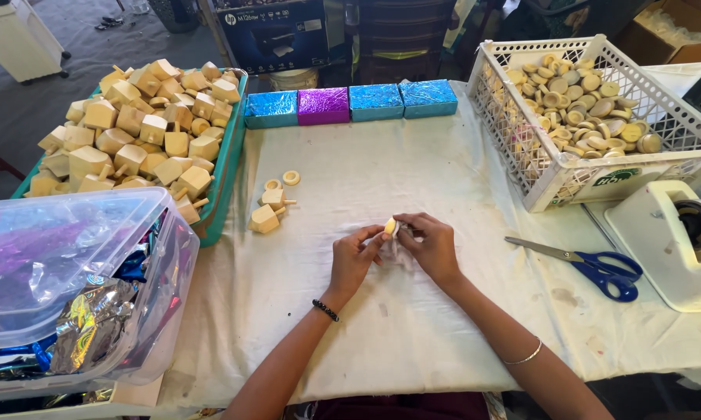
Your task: The person wraps rectangular blocks with shiny blue and purple metallic foil, folding the foil over the edges and pressing it down, and sets finished wrapped blocks in a row on the table. They then pick up small wooden pieces and wipe them one at a time with a cloth.
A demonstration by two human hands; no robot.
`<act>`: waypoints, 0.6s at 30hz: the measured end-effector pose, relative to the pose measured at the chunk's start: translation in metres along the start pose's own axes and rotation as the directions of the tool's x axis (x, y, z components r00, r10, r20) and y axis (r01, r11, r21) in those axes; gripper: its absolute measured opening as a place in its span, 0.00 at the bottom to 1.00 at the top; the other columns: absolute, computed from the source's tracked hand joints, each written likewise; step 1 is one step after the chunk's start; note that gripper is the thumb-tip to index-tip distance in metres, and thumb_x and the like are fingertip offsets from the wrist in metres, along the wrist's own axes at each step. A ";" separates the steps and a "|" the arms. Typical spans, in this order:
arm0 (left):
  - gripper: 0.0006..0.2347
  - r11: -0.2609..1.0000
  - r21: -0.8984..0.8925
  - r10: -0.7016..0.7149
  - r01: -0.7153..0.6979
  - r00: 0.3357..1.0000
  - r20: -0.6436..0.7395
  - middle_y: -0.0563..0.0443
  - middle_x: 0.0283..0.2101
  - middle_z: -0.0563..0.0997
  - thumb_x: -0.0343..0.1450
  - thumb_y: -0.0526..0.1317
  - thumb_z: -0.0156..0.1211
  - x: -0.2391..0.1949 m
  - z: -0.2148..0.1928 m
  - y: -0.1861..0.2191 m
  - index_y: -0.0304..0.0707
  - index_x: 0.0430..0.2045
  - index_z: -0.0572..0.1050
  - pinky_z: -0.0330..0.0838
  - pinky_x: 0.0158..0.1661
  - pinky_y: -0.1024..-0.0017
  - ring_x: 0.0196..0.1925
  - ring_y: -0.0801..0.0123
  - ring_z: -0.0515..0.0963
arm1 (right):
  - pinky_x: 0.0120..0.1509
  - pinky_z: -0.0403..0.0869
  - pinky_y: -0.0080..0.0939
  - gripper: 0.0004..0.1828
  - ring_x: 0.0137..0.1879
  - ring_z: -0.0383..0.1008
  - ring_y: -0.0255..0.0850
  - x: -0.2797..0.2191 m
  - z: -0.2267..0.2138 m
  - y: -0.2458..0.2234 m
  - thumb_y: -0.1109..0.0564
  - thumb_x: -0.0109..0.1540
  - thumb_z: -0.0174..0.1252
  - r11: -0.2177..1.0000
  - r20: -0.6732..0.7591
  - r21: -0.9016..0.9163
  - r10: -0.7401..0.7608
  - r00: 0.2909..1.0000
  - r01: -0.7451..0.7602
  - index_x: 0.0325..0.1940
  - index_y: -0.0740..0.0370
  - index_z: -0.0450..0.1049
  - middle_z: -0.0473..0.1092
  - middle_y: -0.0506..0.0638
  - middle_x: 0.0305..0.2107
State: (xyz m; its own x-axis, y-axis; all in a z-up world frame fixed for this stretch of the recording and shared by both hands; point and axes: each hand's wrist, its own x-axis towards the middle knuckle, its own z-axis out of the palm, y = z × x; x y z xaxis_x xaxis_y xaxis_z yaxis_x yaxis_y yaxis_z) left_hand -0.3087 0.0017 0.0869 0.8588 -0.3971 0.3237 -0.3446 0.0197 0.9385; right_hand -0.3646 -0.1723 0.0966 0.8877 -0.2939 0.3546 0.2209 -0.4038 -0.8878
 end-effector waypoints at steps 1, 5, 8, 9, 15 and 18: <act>0.12 1.000 -0.002 -0.001 0.001 1.000 -0.002 0.52 0.32 0.87 0.72 0.41 0.66 -0.001 0.001 0.000 0.33 0.45 0.82 0.74 0.24 0.79 0.22 0.80 0.82 | 0.46 0.77 0.35 0.15 0.41 0.79 0.35 -0.002 -0.001 -0.003 0.63 0.62 0.63 1.000 0.002 -0.002 0.001 1.000 -0.001 0.53 0.59 0.81 0.80 0.49 0.42; 0.13 0.997 0.050 -0.056 0.054 0.998 0.032 0.50 0.34 0.87 0.71 0.40 0.66 -0.003 0.002 0.002 0.33 0.46 0.82 0.75 0.23 0.77 0.21 0.77 0.82 | 0.48 0.77 0.41 0.16 0.44 0.79 0.46 -0.006 -0.002 -0.020 0.63 0.59 0.65 0.752 0.060 -0.448 -0.515 0.855 0.484 0.52 0.58 0.80 0.78 0.51 0.46; 0.12 0.998 0.056 -0.025 0.024 0.999 0.026 0.50 0.34 0.88 0.70 0.39 0.68 -0.003 0.002 -0.002 0.32 0.44 0.83 0.75 0.23 0.78 0.21 0.77 0.82 | 0.49 0.78 0.42 0.18 0.47 0.79 0.47 -0.006 -0.002 -0.024 0.62 0.58 0.66 0.723 0.056 -0.447 -0.565 0.823 0.527 0.53 0.59 0.79 0.78 0.52 0.46; 0.11 0.997 0.072 -0.015 0.014 1.000 0.014 0.49 0.35 0.88 0.70 0.39 0.68 -0.002 0.003 -0.003 0.33 0.43 0.84 0.75 0.23 0.78 0.21 0.76 0.83 | 0.49 0.78 0.42 0.19 0.47 0.79 0.45 -0.005 -0.002 -0.023 0.62 0.58 0.66 0.780 0.022 -0.402 -0.516 0.857 0.480 0.53 0.60 0.79 0.78 0.53 0.46; 0.13 0.992 0.052 0.118 -0.115 0.991 -0.061 0.51 0.40 0.87 0.69 0.39 0.68 -0.005 0.001 -0.001 0.35 0.46 0.82 0.78 0.26 0.79 0.26 0.79 0.84 | 0.48 0.79 0.37 0.14 0.43 0.79 0.35 0.001 0.006 0.021 0.57 0.65 0.62 0.890 0.118 0.361 0.251 0.961 -0.277 0.54 0.64 0.80 0.80 0.49 0.40; 0.14 0.996 0.030 0.082 -0.080 0.992 -0.093 0.53 0.41 0.87 0.68 0.41 0.69 -0.003 0.002 -0.002 0.34 0.45 0.83 0.78 0.25 0.78 0.24 0.78 0.83 | 0.46 0.78 0.35 0.15 0.41 0.79 0.33 0.001 0.006 0.019 0.56 0.65 0.60 0.713 0.256 0.547 0.356 0.899 -0.439 0.53 0.66 0.79 0.80 0.48 0.38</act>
State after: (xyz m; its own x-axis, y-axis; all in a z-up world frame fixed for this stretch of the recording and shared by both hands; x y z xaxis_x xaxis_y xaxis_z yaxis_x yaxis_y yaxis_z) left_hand -0.3113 0.0008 0.0840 0.8590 -0.3069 0.4098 -0.4234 0.0242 0.9056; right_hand -0.3567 -0.1749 0.0785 0.9799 -0.1859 -0.0730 -0.0110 0.3147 -0.9491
